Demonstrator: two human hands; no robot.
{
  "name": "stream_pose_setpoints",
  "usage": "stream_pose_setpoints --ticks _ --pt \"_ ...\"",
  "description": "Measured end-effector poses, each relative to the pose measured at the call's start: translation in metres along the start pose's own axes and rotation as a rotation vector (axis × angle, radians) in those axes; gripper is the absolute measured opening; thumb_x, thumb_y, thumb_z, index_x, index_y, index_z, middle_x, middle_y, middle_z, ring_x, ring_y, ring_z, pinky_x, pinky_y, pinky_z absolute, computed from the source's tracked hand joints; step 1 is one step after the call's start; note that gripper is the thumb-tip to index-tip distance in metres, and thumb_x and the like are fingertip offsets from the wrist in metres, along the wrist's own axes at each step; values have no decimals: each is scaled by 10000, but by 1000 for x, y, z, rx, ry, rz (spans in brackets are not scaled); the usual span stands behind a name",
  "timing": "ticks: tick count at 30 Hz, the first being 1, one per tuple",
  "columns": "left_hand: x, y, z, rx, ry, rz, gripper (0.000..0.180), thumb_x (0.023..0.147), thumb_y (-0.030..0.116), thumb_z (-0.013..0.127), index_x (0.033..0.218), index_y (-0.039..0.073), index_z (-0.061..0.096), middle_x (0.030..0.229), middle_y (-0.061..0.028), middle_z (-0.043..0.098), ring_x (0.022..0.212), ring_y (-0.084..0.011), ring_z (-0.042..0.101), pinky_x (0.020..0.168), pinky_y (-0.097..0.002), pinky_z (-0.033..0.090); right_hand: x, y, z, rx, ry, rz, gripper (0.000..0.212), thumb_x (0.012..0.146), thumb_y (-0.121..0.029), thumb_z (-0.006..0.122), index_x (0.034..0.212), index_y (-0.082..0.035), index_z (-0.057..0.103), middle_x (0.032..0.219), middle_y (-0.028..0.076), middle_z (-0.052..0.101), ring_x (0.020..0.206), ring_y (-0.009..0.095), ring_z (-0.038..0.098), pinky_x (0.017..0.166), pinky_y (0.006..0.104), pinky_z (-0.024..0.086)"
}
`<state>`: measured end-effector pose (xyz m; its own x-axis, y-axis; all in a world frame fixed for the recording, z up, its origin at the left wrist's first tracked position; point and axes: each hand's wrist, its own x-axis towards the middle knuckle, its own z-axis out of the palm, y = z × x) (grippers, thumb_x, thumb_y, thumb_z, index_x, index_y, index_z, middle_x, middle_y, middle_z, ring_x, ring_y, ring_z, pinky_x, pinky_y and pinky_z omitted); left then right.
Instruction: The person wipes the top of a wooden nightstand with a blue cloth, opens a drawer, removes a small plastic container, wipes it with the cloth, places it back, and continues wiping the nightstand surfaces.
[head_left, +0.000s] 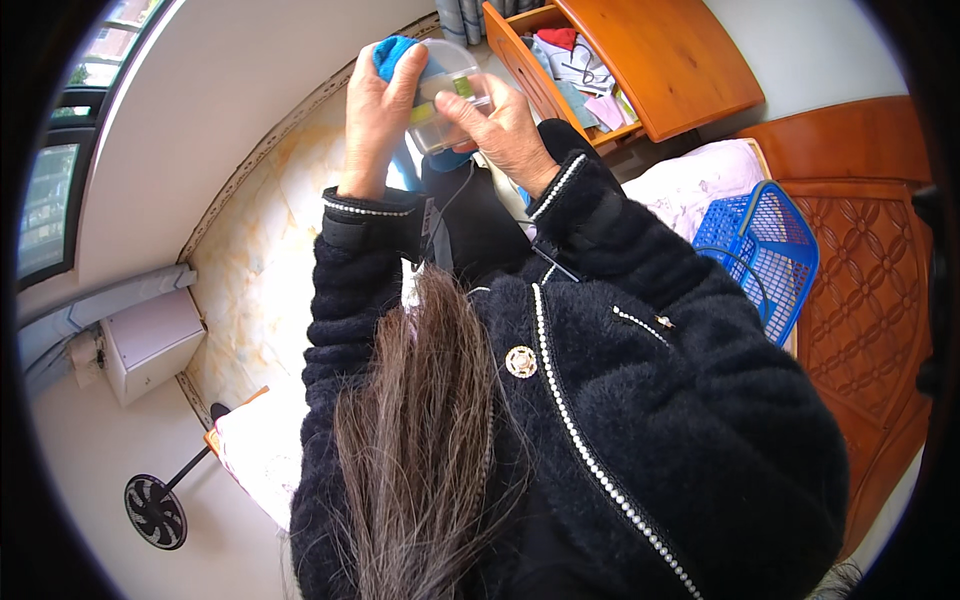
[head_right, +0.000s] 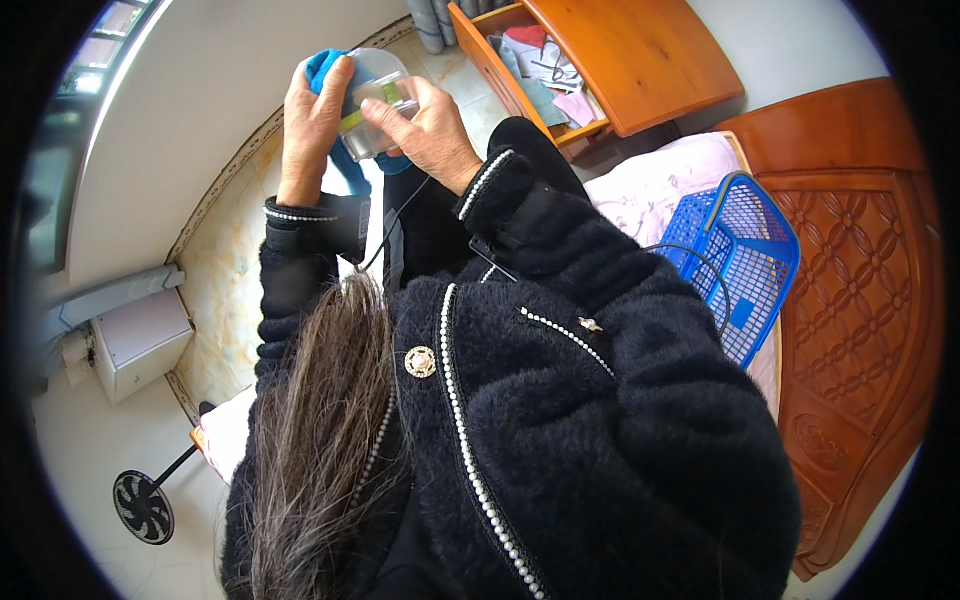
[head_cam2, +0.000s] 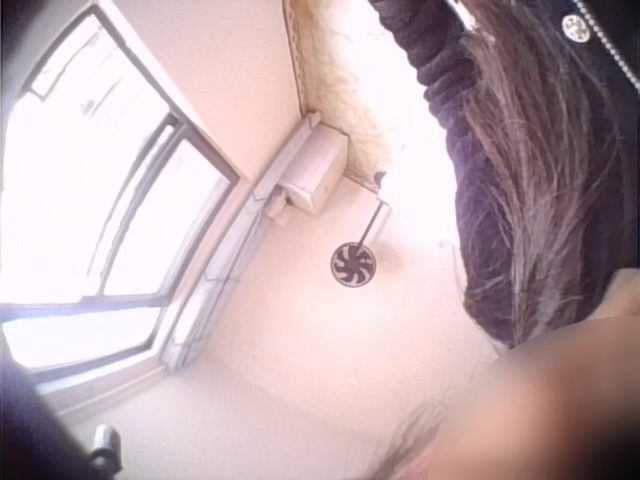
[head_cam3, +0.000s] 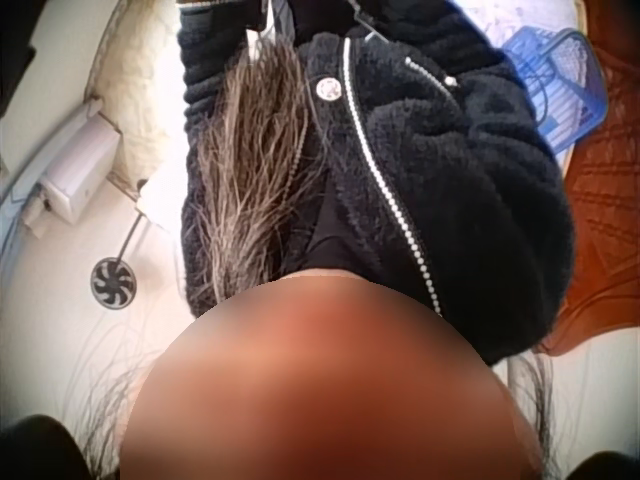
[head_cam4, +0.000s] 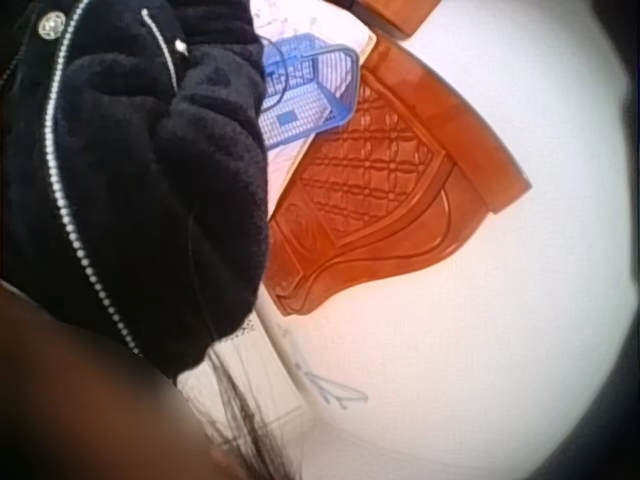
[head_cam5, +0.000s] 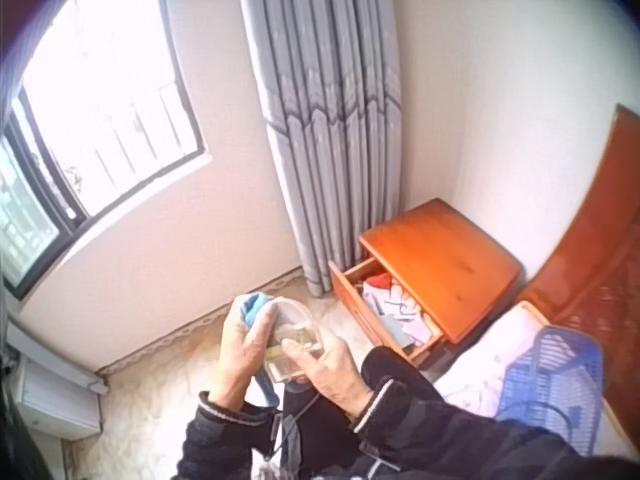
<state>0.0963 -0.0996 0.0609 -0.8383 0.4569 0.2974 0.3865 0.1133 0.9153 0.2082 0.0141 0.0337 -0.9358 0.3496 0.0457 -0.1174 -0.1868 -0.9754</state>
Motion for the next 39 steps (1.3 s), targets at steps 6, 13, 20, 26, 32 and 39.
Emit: stream_pose_setpoints --ticks 6,13,20,26,32,39 --pt "-38 11 22 41 -72 40 366 1000 197 514 1294 -14 457 1117 -187 615 1047 -271 606 922 -365 464 5 6 -4 370 205 24 440 926 -393 648 1111 -1 575 935 102 689 744 162 708 582 247 601" --pt "-33 8 20 1 -82 1 412 1006 188 497 1359 -19 460 1245 -170 581 1164 -246 551 998 -330 419 -1 2 -5 440 113 238 447 923 -404 647 1164 -34 579 989 90 669 829 169 691 627 280 605" --pt "-15 5 12 -8 -92 162 374 1004 211 508 1321 12 509 1170 -123 634 1091 -221 590 941 -325 455 1 -2 -2 464 122 240 425 917 -418 655 1136 -62 575 966 75 658 771 173 685 618 286 608" --pt "-60 14 37 97 -11 155 417 996 156 514 1372 -19 463 1268 -188 594 1214 -271 559 1015 -347 423 2 1 -12 441 169 184 463 929 -423 635 1158 -29 559 1009 100 659 822 181 689 633 293 613" --pt "4 0 3 -50 -75 119 413 999 199 525 1352 -14 499 1181 -164 651 1077 -206 618 929 -300 471 1 -3 -2 344 22 129 493 916 -434 652 1174 -27 546 1000 104 649 858 185 690 636 293 618" --pt "-65 16 39 116 -44 140 528 976 100 506 1457 -35 332 1403 -274 456 1307 -369 466 1067 -396 375 10 -3 -15 492 141 126 456 935 -416 632 1190 -49 540 1045 89 651 858 181 686 667 333 622"
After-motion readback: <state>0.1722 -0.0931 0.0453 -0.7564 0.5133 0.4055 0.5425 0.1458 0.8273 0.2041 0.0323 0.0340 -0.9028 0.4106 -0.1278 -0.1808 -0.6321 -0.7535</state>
